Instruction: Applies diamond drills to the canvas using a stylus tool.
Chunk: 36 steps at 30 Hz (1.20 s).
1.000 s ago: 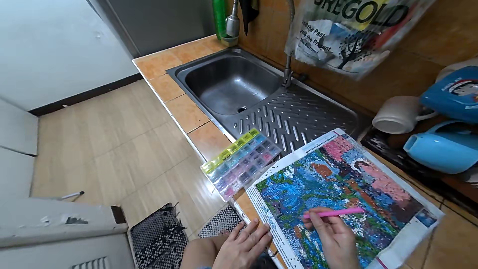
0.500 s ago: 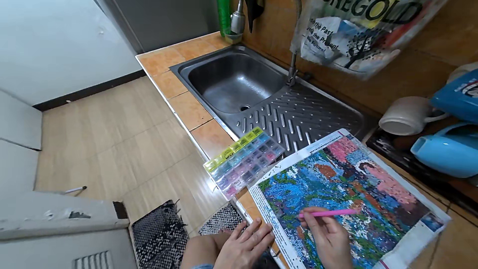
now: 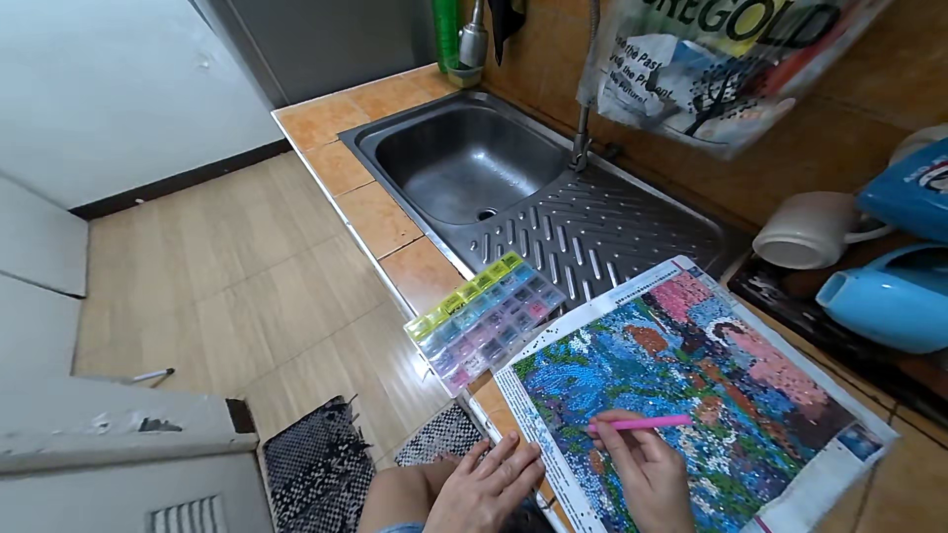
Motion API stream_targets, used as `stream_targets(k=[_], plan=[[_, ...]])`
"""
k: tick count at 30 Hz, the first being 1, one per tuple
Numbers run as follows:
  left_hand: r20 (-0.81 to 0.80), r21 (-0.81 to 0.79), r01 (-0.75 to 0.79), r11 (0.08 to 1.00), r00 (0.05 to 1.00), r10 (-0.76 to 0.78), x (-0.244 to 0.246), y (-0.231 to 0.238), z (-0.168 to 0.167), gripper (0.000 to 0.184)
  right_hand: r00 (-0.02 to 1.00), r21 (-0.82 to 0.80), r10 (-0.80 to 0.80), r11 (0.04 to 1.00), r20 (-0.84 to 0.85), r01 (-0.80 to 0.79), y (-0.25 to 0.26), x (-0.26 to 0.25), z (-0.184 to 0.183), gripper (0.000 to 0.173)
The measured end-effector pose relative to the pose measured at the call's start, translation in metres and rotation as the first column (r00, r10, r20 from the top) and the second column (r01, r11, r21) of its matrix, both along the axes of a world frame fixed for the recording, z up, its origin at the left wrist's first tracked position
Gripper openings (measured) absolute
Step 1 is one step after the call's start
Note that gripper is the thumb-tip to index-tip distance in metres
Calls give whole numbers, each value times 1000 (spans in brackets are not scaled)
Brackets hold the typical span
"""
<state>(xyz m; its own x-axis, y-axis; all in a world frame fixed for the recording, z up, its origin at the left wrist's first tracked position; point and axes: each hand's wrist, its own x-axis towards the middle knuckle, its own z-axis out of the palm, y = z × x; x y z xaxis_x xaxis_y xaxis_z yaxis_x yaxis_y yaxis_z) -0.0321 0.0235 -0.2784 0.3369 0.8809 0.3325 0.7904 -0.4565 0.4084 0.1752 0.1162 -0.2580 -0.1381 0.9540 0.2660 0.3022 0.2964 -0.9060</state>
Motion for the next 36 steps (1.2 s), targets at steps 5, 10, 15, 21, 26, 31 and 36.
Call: stream_targets(k=[5,10,15,21,26,31,36], plan=[[-1,9,6,1000,1000,-6,-1,1,0,48,1000,4,1,1000,9,-1,0,-1,0,19],[4,18,7,1000,1000,-7,-1,1,-1,48,999,14,8,1000,44,-8,1,-1,-1,19],[3,17,9,1000,1000,-9,-2,2,-1,50,977,224,27,972,211,-75,4,-5,0,21],[-5,24,13,1000,1000,-13,-3,2,-1,49,991,-1,59,998,116,-59,13,-1,11,18],[17,-12,27,1000,999,-27,-2,2,0,50,993,-172,-28,985,-117,7,24,-5,27,11],[24,-10,41,999,999,-41,-3,3,1,47,999,-65,-12,998,-35,10,45,-16,28,17],[63,-52,36,998,997,-33,-2,2,4,46,997,45,-20,999,79,17,73,-28,26,21]])
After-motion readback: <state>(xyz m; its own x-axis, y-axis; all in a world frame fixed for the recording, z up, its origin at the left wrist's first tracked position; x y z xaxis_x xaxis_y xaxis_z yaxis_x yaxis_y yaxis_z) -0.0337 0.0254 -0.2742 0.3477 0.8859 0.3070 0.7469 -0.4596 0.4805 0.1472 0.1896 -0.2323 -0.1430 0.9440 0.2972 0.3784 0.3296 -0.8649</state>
